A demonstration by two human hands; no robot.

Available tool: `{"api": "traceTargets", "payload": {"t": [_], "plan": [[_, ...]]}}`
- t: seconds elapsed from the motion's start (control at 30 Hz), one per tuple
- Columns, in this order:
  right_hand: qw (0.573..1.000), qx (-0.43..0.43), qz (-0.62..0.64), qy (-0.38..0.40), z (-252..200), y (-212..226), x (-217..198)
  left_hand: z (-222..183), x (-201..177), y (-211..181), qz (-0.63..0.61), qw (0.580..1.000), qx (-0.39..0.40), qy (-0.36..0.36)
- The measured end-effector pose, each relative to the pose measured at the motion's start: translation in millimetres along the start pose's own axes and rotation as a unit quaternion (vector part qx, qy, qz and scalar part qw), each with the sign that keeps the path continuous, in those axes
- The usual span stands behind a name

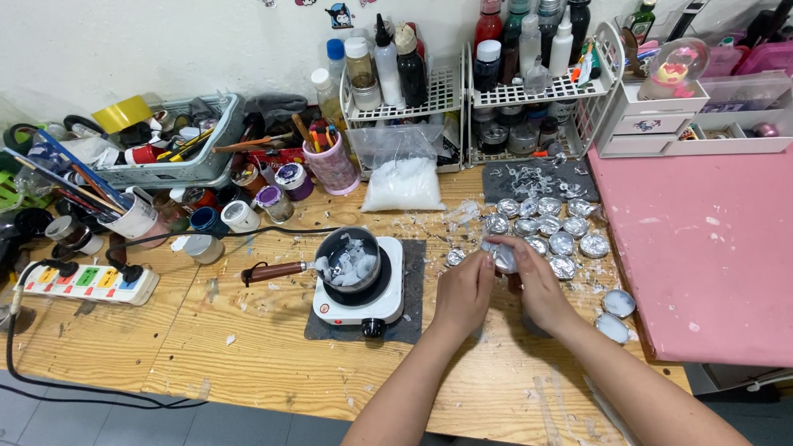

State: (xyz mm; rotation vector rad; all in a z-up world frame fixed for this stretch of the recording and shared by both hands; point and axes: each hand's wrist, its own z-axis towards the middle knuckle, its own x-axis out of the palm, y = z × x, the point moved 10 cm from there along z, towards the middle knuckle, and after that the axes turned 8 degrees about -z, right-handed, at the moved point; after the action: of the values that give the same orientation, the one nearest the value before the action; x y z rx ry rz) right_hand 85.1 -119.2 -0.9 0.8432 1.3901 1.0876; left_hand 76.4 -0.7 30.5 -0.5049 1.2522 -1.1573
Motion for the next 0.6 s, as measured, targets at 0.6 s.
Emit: {"api": "traceTargets", "payload": {"t": [0.6], "plan": [[0.968, -0.116, -0.196, -0.107, -7.2, 46.2, -20.4, 2.3, -18.3, 11.6, 0.048, 0.994, -0.086, -0.055]]}}
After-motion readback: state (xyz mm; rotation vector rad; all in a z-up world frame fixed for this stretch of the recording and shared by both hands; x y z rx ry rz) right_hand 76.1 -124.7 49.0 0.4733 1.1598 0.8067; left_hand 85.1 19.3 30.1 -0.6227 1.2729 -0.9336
